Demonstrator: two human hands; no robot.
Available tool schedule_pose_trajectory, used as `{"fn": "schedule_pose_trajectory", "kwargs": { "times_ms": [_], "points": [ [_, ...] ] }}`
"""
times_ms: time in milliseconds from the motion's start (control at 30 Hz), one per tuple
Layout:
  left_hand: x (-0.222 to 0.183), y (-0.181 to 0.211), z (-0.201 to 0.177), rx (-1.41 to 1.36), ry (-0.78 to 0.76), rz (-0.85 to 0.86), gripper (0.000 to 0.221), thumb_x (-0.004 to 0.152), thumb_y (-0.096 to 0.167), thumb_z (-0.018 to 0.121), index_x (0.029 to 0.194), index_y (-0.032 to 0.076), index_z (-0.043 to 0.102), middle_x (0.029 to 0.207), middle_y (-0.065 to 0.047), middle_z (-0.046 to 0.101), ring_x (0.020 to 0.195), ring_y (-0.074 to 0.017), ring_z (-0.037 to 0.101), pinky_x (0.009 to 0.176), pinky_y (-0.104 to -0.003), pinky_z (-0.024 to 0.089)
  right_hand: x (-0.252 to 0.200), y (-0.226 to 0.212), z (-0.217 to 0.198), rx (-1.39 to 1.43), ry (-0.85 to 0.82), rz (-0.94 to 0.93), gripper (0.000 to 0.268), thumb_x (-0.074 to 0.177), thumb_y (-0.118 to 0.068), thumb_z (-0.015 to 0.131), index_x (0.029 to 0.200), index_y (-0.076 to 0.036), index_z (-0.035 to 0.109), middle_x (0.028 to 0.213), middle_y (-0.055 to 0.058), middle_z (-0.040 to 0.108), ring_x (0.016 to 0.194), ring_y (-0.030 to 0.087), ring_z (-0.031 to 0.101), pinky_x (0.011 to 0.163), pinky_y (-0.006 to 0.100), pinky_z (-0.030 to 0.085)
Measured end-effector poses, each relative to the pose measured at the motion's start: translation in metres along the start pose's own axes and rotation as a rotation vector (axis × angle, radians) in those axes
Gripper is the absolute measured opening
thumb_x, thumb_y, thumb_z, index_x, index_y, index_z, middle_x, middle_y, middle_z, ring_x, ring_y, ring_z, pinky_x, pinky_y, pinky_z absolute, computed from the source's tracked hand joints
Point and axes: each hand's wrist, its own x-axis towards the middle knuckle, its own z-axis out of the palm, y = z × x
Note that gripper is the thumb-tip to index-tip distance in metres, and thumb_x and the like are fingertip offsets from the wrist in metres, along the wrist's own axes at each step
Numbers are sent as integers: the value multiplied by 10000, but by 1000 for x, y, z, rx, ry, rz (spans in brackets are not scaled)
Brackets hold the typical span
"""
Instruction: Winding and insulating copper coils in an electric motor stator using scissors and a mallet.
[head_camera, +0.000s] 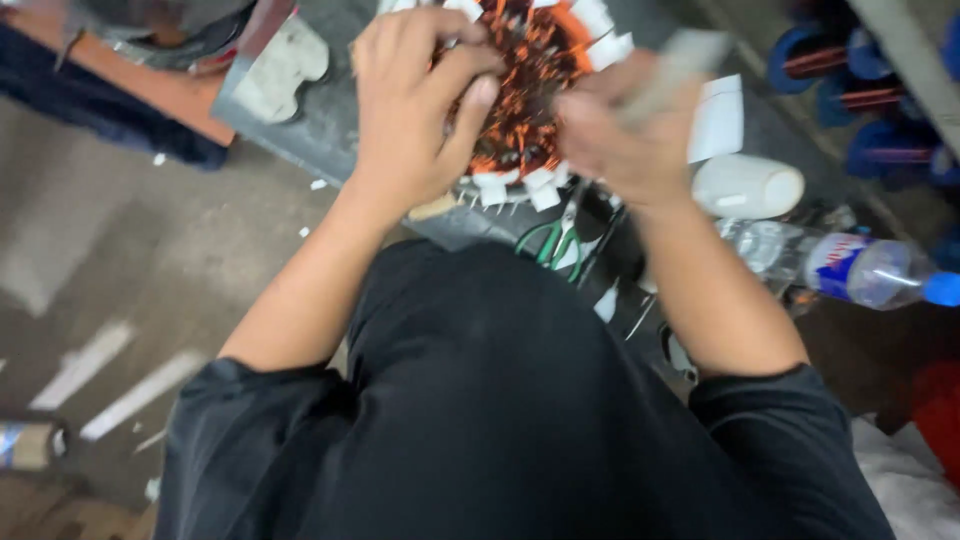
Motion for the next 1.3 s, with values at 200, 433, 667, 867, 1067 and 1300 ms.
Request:
{"fn": "schedule_pose_trajectory", "kwargs": {
  "times_ms": [200, 433, 667, 867, 1067, 1300],
  "points": [
    [0, -1, 3, -2, 67, 148, 427, 1128, 268, 303, 950, 42, 619, 937, -99, 514, 875, -294, 462, 783, -428, 295, -12, -18, -16, 507, -296, -246, 132, 958, -87, 669, 1073, -116, 611, 654, 148, 541, 453, 209, 518, 469, 344, 576],
    [0, 2, 3, -27, 90, -42, 376, 1086, 272, 323, 956, 80, 620, 1053, -51, 555, 957, -286, 490, 779, -422, 315, -12, 11, 24, 335, 5, -223, 87, 997, -29, 629, 965, -69, 559, 534, 95, 416, 375, 176, 411, 346, 292, 388],
    [0, 6, 0, -36, 5, -70, 250, 1056, 210, 391, 1007, 100, 609, 1114, -43, 539, 995, -294, 481, 856, -431, 323, 6, -12, 40, -70, 222, -62, 429, 1008, -18, 693, 690, -73, 412, 522, 57, 425, 455, 152, 442, 456, 288, 292],
    [-6, -5, 6, -50, 79, -24, 369, 1082, 260, 314, 989, 107, 636, 1105, -30, 566, 1018, -252, 516, 845, -409, 346, -37, 21, 23, 507, -24, -169, 623, 1106, -242, 349, 495, -129, 303, 432, -5, 207, 274, 119, 323, 278, 242, 193],
    [-6, -6, 1, -120, 57, -92, 294, 1064, 231, 355, 965, 115, 607, 1102, -23, 582, 1038, -261, 522, 907, -410, 335, -10, -6, 76, 135, 340, -101, 358, 992, -148, 666, 814, -52, 371, 555, 131, 381, 399, 177, 420, 327, 305, 394],
    [-8, -8, -2, -108, 4, -47, 362, 1075, 277, 321, 987, 125, 637, 1125, -16, 565, 1058, -256, 519, 933, -410, 335, -38, -4, 18, 213, 118, -195, 272, 1040, -108, 539, 848, -104, 347, 490, 95, 263, 363, 172, 332, 315, 304, 284]
  ]
}}
